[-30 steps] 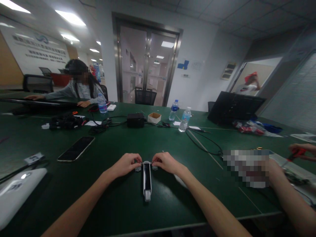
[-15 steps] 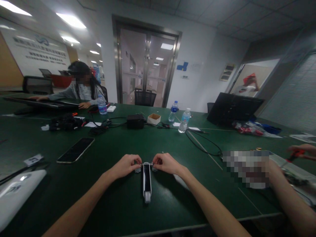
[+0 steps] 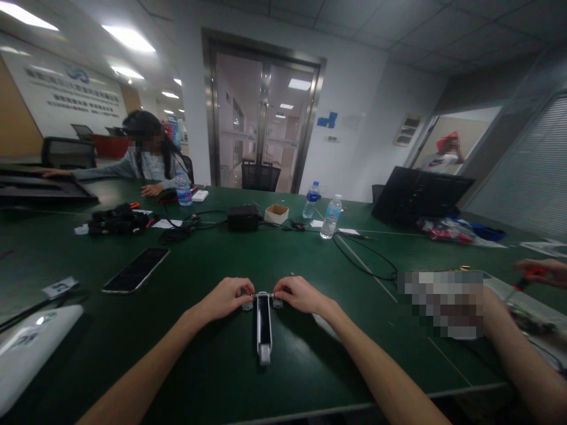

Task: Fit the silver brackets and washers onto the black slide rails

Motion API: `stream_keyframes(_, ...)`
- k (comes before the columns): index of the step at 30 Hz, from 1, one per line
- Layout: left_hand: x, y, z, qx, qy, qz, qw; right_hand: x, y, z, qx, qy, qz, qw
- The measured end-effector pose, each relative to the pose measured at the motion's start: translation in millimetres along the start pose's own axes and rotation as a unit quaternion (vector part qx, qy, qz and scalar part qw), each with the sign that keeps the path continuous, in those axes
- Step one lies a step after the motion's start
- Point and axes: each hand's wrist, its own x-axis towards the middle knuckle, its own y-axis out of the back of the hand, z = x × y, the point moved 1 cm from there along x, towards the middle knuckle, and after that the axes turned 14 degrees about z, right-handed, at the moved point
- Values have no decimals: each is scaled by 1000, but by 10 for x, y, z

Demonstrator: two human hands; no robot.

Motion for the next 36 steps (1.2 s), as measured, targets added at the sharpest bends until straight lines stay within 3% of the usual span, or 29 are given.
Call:
stream_keyframes(9, 7, -2, 15, 3, -16, 8, 1000, 10, 6, 26, -31, 38, 4, 999)
stream_keyframes(15, 3, -7, 10, 2, -16, 9, 1000, 13, -20, 87, -20, 34, -11, 999)
stream_keyframes(22, 2, -14, -35, -6, -11, 4, 1000, 11, -27, 88, 18, -19, 5, 1000)
stream_keyframes(30, 11, -24, -43, -4, -7, 0, 1000, 0, 23, 14, -37, 31, 6, 999)
stream_keyframes(36, 1, -2, 0, -6, 0, -9, 1000, 4, 0, 43, -11, 12, 8, 1000)
